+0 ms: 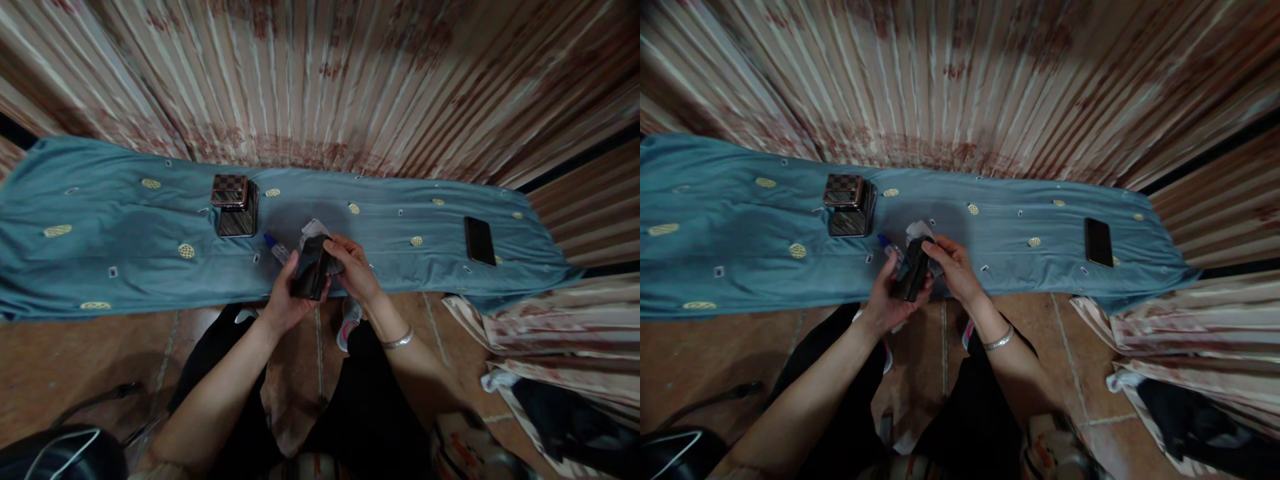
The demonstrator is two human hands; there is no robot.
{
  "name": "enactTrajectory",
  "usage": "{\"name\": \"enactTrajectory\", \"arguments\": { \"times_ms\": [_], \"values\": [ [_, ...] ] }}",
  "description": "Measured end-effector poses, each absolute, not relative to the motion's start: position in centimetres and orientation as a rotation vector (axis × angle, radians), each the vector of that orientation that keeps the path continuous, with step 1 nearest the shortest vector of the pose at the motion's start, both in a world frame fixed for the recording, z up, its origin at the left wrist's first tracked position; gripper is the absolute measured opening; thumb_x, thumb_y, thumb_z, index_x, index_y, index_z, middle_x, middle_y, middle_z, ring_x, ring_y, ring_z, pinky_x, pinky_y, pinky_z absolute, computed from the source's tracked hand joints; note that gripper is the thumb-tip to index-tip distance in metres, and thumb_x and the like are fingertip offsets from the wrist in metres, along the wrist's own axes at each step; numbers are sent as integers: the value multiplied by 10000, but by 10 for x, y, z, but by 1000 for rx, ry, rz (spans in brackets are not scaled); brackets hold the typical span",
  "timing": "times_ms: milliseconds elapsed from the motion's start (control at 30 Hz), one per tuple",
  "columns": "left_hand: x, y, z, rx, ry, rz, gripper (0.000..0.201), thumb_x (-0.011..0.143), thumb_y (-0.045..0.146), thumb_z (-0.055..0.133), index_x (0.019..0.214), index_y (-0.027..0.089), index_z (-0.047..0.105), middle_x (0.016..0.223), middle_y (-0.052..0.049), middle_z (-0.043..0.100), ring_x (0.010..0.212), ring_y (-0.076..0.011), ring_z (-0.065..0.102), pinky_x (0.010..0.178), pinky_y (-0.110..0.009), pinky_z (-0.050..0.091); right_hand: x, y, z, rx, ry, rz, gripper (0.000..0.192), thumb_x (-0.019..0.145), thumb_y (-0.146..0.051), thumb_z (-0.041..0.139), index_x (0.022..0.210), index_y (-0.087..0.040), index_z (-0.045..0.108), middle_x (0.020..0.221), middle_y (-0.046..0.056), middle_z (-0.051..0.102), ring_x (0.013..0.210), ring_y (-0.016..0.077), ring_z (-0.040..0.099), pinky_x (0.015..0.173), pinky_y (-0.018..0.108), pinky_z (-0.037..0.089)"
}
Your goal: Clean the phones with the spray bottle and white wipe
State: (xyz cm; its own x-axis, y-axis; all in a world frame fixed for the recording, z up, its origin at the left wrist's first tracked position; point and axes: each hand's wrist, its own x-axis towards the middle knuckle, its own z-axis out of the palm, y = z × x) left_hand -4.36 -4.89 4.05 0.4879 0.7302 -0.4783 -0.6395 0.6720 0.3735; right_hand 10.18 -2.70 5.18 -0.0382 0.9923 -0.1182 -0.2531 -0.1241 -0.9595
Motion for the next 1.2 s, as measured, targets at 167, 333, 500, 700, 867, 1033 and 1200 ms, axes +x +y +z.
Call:
{"name": "enactTrajectory", "arguments": {
  "times_ms": [167,333,500,700,867,1033,1200],
  "values": [
    [-42,-51,50,116,583,791,586,1053,567,470,1141,63,755,886,-185,809,753,-249,791,627,-299,610,101,-30,52,-1093,-890,1523,471,642,-629,910,866,-242,762,654,-73,655,513,78,507,421,194,397],
    [-42,-50,56,153,662,806,462,1098,410,421,1280,93,705,990,-180,826,785,-232,811,663,-283,624,106,-26,49,-1114,-974,1385,445,645,-598,915,890,-250,785,773,-47,708,646,107,598,490,194,462],
    [-41,-50,51,203,703,864,480,1100,451,435,1400,152,662,1070,-148,829,840,-231,816,800,-346,655,111,-24,41,-1179,-1078,1282,426,685,-592,878,906,-238,790,729,-44,646,646,123,548,480,215,433],
    [-43,-52,48,197,699,887,565,1119,445,335,1497,101,577,1105,-189,821,942,-283,820,902,-435,644,119,-23,33,-1214,-1219,1069,316,819,-508,759,921,-212,794,721,-45,646,650,120,553,585,236,465],
    [-43,-51,52,189,803,945,548,1126,381,302,1486,54,558,1084,-199,818,968,-292,812,926,-464,636,122,-32,34,-1245,-1430,923,331,910,-470,676,1050,-198,803,907,13,779,844,191,713,821,310,581],
    [-39,-48,53,152,893,1049,400,1119,338,372,1192,119,698,952,-102,815,894,-220,789,860,-368,636,118,-51,34,-1169,-1716,681,322,1015,-394,586,1230,-244,773,1278,68,790,1196,253,731,1073,417,577],
    [-39,-49,42,126,913,1120,333,1051,410,546,894,156,692,799,-46,753,836,-196,744,761,-277,582,110,-69,39,-1062,-2017,469,359,1089,-349,510,1348,-220,724,1379,118,747,1314,254,678,1152,463,547]
  ]
}}
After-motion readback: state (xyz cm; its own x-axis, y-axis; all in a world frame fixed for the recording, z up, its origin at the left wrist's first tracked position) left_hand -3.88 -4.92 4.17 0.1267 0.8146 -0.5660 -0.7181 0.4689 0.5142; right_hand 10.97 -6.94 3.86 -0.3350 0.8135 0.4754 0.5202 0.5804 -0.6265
